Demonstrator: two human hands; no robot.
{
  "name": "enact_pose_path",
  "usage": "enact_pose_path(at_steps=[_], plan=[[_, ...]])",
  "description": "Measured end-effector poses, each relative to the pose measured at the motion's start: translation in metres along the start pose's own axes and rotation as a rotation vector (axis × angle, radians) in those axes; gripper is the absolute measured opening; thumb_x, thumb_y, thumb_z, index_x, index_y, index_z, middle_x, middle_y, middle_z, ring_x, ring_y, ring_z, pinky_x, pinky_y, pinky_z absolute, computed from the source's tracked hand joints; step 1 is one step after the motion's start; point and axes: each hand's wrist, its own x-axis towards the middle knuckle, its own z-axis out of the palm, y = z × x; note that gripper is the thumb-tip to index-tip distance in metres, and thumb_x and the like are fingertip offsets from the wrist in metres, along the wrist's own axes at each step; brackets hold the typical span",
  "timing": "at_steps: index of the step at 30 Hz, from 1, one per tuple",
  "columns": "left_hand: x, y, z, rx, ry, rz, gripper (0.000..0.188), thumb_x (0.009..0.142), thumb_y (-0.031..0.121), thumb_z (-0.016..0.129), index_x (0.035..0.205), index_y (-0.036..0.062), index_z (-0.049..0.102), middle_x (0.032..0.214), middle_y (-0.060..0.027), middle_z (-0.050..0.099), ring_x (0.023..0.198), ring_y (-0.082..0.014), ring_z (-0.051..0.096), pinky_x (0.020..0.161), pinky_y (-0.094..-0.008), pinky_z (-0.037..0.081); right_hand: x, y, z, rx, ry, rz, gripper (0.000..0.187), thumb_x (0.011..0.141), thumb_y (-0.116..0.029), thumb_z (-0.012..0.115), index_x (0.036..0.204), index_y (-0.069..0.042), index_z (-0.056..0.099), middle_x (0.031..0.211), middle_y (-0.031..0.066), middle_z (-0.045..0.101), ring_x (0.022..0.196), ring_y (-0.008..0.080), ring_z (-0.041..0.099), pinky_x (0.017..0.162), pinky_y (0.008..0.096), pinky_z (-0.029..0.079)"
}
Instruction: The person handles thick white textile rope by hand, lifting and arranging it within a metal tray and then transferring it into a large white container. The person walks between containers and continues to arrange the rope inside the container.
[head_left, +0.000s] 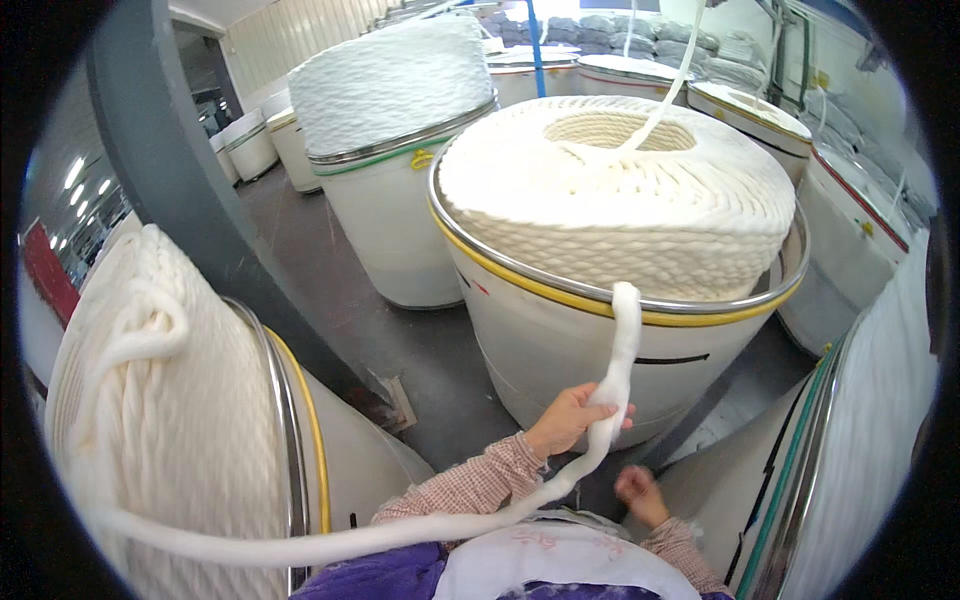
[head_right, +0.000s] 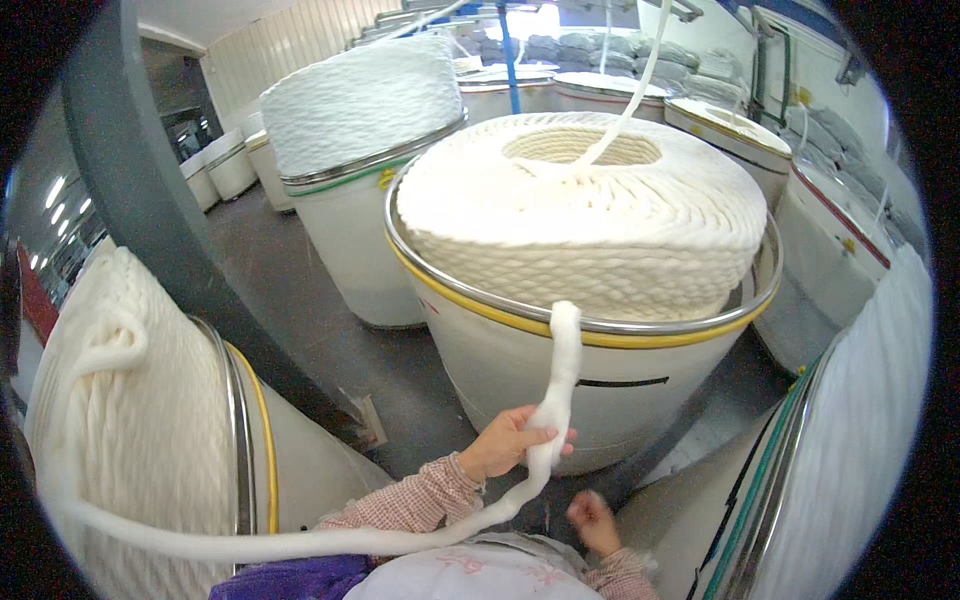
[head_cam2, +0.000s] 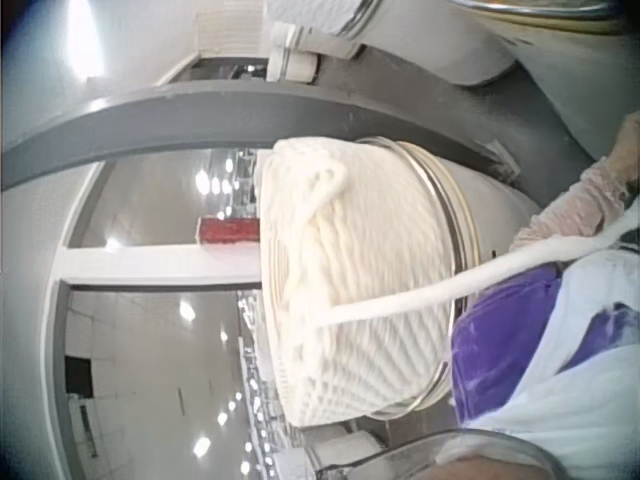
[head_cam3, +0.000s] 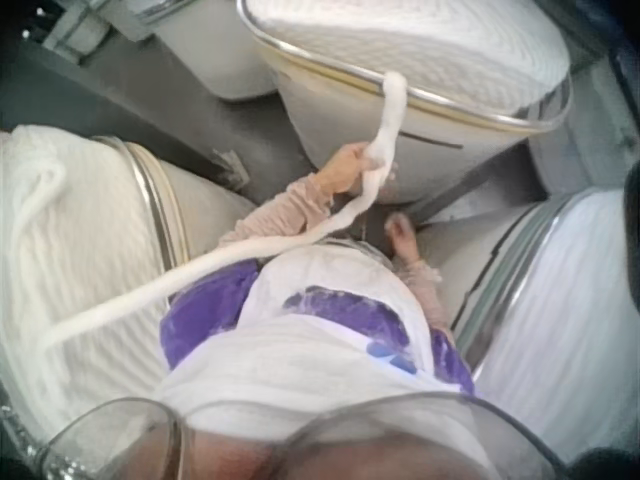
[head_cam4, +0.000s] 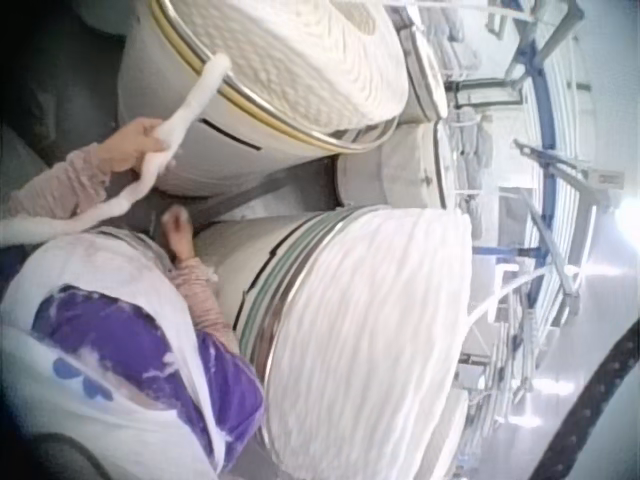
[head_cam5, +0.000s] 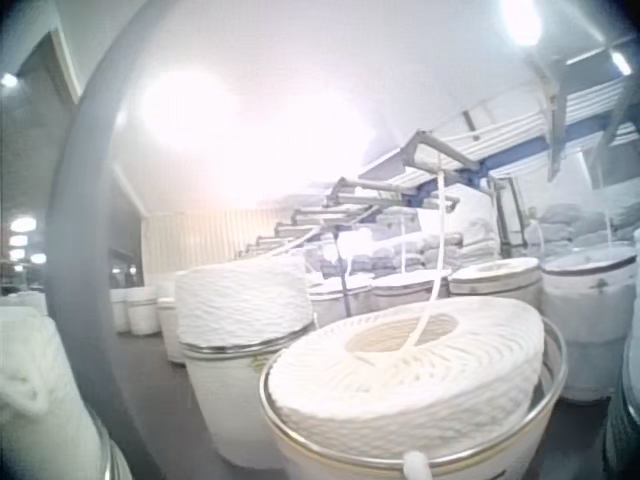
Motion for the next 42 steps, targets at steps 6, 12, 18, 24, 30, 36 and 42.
enact_pose_path(at_steps=[6,12,18,24,30,36,42], plan=[[-0.011,0.006,0.005,-0.040,-0.029,-0.007,0.038,0.093,0.002,0.058,0.129,-0.0028,0.049,0.118,-0.0173,0.065,0.100,-0.0237,0.067,0.087,-0.0352,0.055,-0.023,0.055,0.009,-0.205,-0.425,0.087,0.046,0.089,-0.003,0.061,0.134,-0.006,0.054,0.122,0.0143,0.060,0.114,0.0203,0.054,0.097,0.0309,0.046],[-0.021,0.019,0.008,-0.018,-0.066,0.010,0.039,0.091,0.000,0.059,0.129,-0.0028,0.049,0.118,-0.0174,0.065,0.102,-0.0237,0.067,0.086,-0.0350,0.056,0.008,0.008,0.040,-0.482,-0.741,-0.169,0.024,0.088,-0.008,0.064,0.111,-0.008,0.066,0.109,0.0129,0.064,0.097,0.0237,0.061,0.085,0.0355,0.050],[-0.032,0.040,0.001,0.093,-0.037,0.066,0.040,0.090,0.000,0.060,0.128,-0.0027,0.050,0.117,-0.0167,0.065,0.102,-0.0230,0.066,0.085,-0.0351,0.056,-0.004,-0.040,0.032,-0.497,-0.214,-0.360,0.011,0.095,-0.016,0.059,0.097,-0.005,0.059,0.088,0.0078,0.065,0.079,0.0208,0.063,0.072,0.0350,0.051],[-0.037,0.052,-0.003,0.188,-0.112,0.116,0.035,0.087,0.001,0.062,0.121,-0.0039,0.056,0.116,-0.0164,0.066,0.104,-0.0238,0.065,0.089,-0.0371,0.054,-0.017,-0.207,-0.030,0.099,0.301,-0.507,0.018,0.103,-0.023,0.047,0.094,-0.008,0.051,0.072,0.0015,0.057,0.055,0.0079,0.050,0.050,0.0207,0.040],[-0.037,0.051,0.006,0.083,-0.130,0.077,0.045,0.089,0.002,0.063,0.131,-0.0021,0.047,0.123,-0.0197,0.062,0.109,-0.0257,0.064,0.091,-0.0386,0.054,0.029,-0.318,-0.017,0.055,0.113,-0.734,0.024,0.100,-0.022,0.052,0.110,0.000,0.055,0.083,0.0073,0.067,0.059,0.0072,0.055,0.053,0.0190,0.046],[-0.042,0.052,0.017,0.112,-0.102,0.056,0.047,0.088,0.001,0.063,0.132,-0.0023,0.047,0.121,-0.0197,0.063,0.109,-0.0260,0.064,0.090,-0.0387,0.053,0.079,-0.331,0.010,-0.143,0.043,-0.679,0.023,0.099,-0.020,0.054,0.107,0.001,0.054,0.077,0.0064,0.067,0.059,0.0064,0.057,0.051,0.0196,0.047],[-0.040,0.052,0.016,0.142,-0.060,0.051,0.044,0.089,0.002,0.062,0.130,-0.0026,0.048,0.118,-0.0205,0.064,0.107,-0.0264,0.065,0.090,-0.0393,0.053,0.094,-0.332,0.022,-0.116,0.037,-0.647,0.021,0.096,-0.022,0.058,0.096,-0.001,0.053,0.071,0.0058,0.066,0.053,0.0065,0.055,0.045,0.0204,0.045]])
